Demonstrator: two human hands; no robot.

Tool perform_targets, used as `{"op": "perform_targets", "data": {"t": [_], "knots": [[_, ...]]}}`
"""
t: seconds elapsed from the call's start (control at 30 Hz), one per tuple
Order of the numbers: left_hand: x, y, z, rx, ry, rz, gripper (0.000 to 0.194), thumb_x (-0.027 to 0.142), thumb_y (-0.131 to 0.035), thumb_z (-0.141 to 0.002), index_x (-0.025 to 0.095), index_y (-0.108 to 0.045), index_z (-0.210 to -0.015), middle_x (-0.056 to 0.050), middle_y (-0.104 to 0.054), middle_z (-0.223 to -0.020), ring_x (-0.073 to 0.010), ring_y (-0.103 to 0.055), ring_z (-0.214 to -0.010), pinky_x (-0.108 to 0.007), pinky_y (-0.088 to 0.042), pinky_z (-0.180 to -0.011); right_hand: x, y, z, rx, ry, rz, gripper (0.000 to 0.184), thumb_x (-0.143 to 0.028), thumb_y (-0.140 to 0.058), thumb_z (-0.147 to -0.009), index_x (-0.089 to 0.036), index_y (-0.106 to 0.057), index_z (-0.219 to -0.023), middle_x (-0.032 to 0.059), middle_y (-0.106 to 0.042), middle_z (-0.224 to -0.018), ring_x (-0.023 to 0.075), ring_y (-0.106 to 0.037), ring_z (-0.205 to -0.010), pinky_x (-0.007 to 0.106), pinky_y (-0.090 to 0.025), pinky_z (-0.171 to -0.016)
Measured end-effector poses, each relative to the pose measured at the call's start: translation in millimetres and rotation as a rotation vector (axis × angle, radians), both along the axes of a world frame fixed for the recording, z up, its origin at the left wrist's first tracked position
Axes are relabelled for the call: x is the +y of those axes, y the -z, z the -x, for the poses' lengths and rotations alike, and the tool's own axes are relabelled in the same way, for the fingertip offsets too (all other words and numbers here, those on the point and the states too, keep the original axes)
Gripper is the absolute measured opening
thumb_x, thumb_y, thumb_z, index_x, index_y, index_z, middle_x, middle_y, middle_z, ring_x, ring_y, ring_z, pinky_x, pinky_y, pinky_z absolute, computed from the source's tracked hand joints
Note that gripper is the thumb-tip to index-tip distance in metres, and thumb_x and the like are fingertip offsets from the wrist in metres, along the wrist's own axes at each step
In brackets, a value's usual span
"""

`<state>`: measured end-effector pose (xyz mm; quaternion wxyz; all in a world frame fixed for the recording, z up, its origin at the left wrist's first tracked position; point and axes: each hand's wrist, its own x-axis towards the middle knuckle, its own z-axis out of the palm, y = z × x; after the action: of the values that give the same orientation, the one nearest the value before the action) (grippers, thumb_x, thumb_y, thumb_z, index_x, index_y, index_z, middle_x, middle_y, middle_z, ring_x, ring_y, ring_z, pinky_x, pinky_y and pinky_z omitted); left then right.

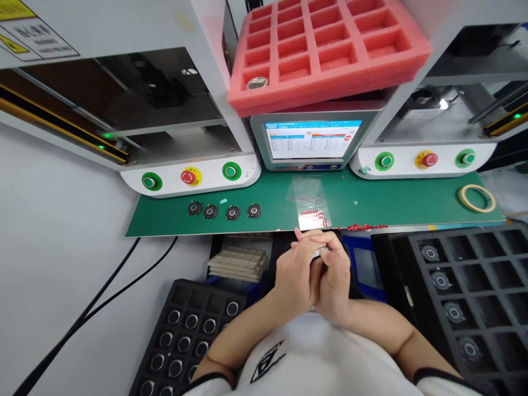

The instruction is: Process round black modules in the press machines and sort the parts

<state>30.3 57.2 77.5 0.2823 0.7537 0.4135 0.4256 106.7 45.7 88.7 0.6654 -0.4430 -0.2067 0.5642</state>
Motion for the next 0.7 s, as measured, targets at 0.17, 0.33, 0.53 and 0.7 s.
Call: {"op": "perform_targets", "data": {"t": [0.17,0.33,0.53,0.7], "knots": [[1.0,-1.8,-0.3,0.082,-0.02,-0.065,0.023,0.019,-0.042,-0.093,0.02,-0.053,-0.113,-0.01,-0.072,-0.105,-0.0186,-0.07,-0.085,-0.027,-0.053,-0.072,0.1,0.9,0.8,0.087,-0.005,0.025,0.012,-0.024,-0.052,-0.074,-0.024,-0.064,-0.077,-0.001,-0.071,-0.08,0.0198,-0.07,-0.08,0.039,-0.054,-0.082],[1.0,-2.9,0.1,0.113,0.008,-0.056,0.025,0.018,-0.041,-0.093,0.019,-0.054,-0.114,-0.011,-0.072,-0.109,-0.0193,-0.071,-0.092,-0.027,-0.054,-0.078,0.3,0.4,1.0,0.123,0.016,0.021,0.01,-0.024,-0.053,-0.073,-0.024,-0.063,-0.075,-0.0014,-0.071,-0.085,0.019,-0.07,-0.08,0.04,-0.052,-0.087],[0.7,-0.3,-0.6,0.106,0.019,-0.037,0.023,0.019,-0.041,-0.092,0.019,-0.056,-0.109,-0.011,-0.072,-0.107,-0.0202,-0.07,-0.092,-0.028,-0.054,-0.079,0.6,1.2,0.8,0.108,0.018,0.04,0.009,-0.027,-0.054,-0.076,-0.024,-0.062,-0.074,-0.0005,-0.07,-0.084,0.0193,-0.069,-0.081,0.038,-0.053,-0.082],[2.2,-0.5,0.2,0.099,0.034,-0.048,0.022,0.019,-0.04,-0.093,0.02,-0.053,-0.11,-0.01,-0.072,-0.101,-0.0185,-0.069,-0.084,-0.027,-0.052,-0.072,0.6,0.0,-0.6,0.043,0.015,0.051,0.019,-0.037,-0.052,-0.081,-0.023,-0.063,-0.072,0.0016,-0.069,-0.084,0.0206,-0.068,-0.084,0.039,-0.052,-0.087]]}}
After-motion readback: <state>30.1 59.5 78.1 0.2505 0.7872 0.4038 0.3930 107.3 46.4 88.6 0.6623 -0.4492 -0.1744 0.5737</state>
